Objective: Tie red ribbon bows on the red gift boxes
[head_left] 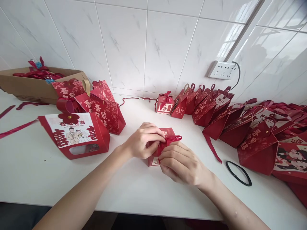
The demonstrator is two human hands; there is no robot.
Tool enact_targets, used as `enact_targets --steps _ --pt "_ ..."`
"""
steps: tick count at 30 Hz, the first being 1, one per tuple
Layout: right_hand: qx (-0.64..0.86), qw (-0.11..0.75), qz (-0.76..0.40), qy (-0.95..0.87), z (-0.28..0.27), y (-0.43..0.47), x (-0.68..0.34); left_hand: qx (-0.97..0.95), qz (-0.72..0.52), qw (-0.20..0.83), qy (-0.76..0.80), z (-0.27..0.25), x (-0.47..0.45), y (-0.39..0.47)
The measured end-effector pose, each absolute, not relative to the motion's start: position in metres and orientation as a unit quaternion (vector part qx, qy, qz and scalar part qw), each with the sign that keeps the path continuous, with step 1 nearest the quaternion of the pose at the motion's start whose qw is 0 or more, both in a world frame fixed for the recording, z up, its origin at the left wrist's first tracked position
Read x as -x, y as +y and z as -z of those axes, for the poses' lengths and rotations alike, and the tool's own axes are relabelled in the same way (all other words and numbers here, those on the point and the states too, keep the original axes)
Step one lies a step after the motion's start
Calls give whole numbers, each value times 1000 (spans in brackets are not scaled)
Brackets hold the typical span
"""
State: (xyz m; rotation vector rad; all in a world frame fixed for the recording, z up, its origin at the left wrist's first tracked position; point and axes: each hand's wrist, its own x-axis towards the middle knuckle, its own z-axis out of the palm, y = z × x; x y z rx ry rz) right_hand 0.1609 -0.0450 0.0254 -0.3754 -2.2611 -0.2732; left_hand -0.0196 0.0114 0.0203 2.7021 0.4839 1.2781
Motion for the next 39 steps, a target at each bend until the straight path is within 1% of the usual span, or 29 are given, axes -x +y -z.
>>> enact_targets --steps 7,19,24,28,30,33,35,36,38,39 --pt "160 409 24 -898 -32 -45 -163 -890 -407 81 187 -20 21 12" --pt "124 439 1 -890 -30 -47 -163 -888 -401 109 199 -20 21 12" --pt "118 430 -8 -895 -28 -50 -164 -886 -399 112 209 -20 21 12" --pt "114 445 -26 -888 -27 -51 -163 -886 -398 118 206 -19 21 12" --pt "114 443 -53 -888 -27 -51 -162 -887 -395 121 207 -19 21 12" --pt "148 436 -129 -878 -33 -52 -167 -886 -390 121 220 -20 22 12" --pt "260 408 -206 -850 -42 -50 -175 -884 -393 122 224 -21 22 11" --pt "337 369 -257 -827 -46 -49 -180 -882 -396 124 225 -21 21 10" --pt "466 247 -372 -763 -55 -44 -192 -879 -401 133 223 -21 20 10" --pt "497 184 -427 -732 -58 -42 -197 -877 -403 140 221 -20 20 10"
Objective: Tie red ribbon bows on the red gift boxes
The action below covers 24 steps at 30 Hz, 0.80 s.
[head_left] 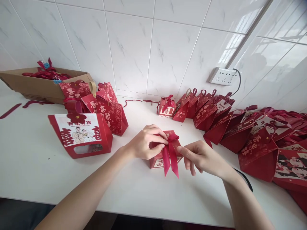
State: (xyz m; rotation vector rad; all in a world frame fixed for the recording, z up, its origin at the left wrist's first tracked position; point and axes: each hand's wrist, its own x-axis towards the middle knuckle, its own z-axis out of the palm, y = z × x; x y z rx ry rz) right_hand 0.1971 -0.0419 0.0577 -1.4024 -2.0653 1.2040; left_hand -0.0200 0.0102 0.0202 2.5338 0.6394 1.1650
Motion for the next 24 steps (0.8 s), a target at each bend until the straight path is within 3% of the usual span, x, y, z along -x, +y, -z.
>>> enact_targets --steps 2,5,11,15,24 --pt "504 99 -507 -692 -61 -38 -205 -873 -410 154 216 -19 19 11" --pt "494 53 -559 -664 -61 -36 -208 -862 -421 185 215 -20 17 11" --pt "483 103 -573 -654 -55 -41 -191 -810 -390 301 319 -29 15 2" --pt "521 128 -536 -652 -52 -44 -183 -828 -343 301 326 -32 15 1" --pt "530 28 -486 -694 -61 -36 -207 -841 -316 296 323 -30 16 3"
